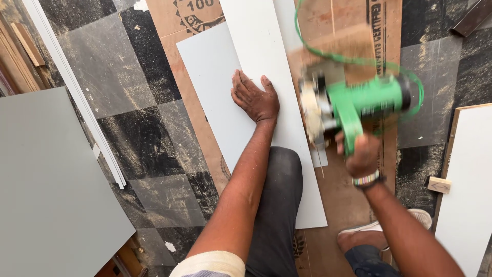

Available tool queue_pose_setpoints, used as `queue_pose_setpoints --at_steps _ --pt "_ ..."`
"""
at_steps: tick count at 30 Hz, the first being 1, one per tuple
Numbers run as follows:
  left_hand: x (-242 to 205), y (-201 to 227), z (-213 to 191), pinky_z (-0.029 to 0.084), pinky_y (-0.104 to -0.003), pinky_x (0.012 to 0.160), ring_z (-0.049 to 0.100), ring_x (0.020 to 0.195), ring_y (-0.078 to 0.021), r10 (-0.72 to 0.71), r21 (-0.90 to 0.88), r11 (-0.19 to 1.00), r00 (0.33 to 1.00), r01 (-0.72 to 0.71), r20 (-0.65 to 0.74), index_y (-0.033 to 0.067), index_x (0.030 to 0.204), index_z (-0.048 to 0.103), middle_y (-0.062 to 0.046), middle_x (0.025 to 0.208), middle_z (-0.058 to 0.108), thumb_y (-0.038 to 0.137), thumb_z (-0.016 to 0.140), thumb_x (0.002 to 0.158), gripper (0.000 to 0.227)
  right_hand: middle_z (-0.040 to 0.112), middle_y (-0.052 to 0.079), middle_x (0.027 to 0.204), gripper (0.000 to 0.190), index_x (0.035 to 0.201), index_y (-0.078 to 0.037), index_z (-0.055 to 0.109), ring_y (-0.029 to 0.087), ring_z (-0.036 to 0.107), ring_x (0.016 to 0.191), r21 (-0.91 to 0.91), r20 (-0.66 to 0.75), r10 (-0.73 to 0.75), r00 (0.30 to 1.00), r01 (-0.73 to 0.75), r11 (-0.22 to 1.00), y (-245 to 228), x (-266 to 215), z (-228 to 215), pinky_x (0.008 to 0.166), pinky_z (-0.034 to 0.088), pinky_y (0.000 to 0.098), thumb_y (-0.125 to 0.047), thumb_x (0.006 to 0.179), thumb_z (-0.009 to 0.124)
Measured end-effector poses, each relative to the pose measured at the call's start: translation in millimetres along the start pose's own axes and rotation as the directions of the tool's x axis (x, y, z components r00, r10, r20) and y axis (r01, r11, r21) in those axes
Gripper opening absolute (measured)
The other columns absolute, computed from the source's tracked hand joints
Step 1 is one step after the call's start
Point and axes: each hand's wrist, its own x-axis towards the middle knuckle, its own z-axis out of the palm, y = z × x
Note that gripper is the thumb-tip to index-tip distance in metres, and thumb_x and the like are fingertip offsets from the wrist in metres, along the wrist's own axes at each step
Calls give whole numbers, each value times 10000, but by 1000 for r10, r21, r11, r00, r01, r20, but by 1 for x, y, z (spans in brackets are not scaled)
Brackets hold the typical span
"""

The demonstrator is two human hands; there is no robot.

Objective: The person is measuring, marking, and cutting white wooden/laminate panels using a circular saw and a small wooden block as a guide.

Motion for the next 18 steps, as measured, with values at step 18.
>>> queue_pose_setpoints --at_steps 18 --pt "2 -1 -7 121 -534 1269 200 1563 -291 48 -42 998 999 -47 24 -44 1577 203 -155 1613 285 424 441 1005 776 605 72 692 814 865 28 663 168 614 578 182 -87 -160 983 173 968 -81 246 71 532 494 305 -676 1103 332"
